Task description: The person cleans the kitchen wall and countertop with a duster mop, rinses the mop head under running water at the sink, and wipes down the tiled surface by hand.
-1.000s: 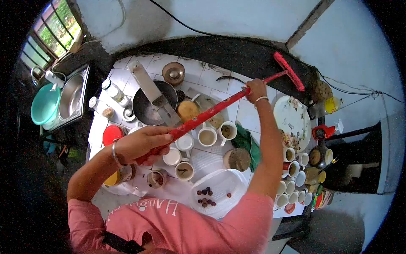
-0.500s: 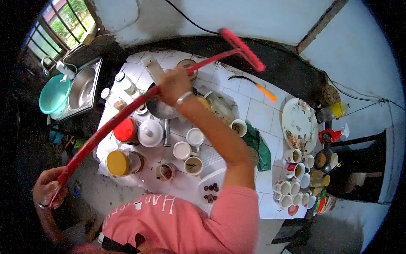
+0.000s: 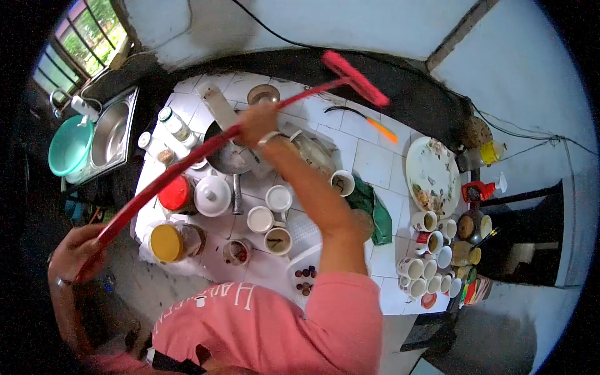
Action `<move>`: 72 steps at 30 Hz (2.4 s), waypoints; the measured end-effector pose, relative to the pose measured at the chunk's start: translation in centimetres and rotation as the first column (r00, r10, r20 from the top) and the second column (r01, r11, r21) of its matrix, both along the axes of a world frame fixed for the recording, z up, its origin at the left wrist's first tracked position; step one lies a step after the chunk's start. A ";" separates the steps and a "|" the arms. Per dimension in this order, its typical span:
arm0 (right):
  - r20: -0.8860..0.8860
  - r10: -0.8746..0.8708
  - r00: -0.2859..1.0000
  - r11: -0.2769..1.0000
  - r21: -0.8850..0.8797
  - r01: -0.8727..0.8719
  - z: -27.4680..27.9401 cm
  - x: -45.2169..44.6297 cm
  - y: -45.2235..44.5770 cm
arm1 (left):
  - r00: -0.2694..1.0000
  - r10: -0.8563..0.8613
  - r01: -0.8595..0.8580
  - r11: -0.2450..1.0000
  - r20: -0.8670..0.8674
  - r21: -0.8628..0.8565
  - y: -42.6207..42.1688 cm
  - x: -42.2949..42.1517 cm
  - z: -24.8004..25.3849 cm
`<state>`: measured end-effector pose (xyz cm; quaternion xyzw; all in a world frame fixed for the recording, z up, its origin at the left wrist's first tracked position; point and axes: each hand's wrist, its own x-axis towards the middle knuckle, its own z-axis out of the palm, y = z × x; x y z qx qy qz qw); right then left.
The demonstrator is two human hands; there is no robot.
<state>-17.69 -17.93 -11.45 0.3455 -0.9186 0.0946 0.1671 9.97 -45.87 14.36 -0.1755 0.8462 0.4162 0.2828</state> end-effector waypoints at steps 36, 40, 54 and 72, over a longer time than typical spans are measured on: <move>0.028 0.022 0.999 0.992 -0.123 -0.018 9.3 5.9 -3.1 | 0.967 -0.134 0.123 0.990 -0.216 -0.064 -4.6 7.9 6.2; 0.078 -0.073 0.994 0.993 -0.087 0.080 6.0 4.1 0.4 | 0.968 -0.246 0.240 0.964 -0.041 -0.111 -1.2 1.6 5.0; -0.138 0.108 0.985 0.822 -0.545 -0.166 13.9 4.8 -16.8 | 0.997 -0.035 -0.008 0.808 -0.062 -0.589 -7.4 9.8 13.4; 0.217 0.265 0.940 0.964 -0.046 -0.261 7.8 3.9 -19.1 | 0.927 -0.237 -0.076 0.642 -0.292 -0.763 -10.8 14.2 5.4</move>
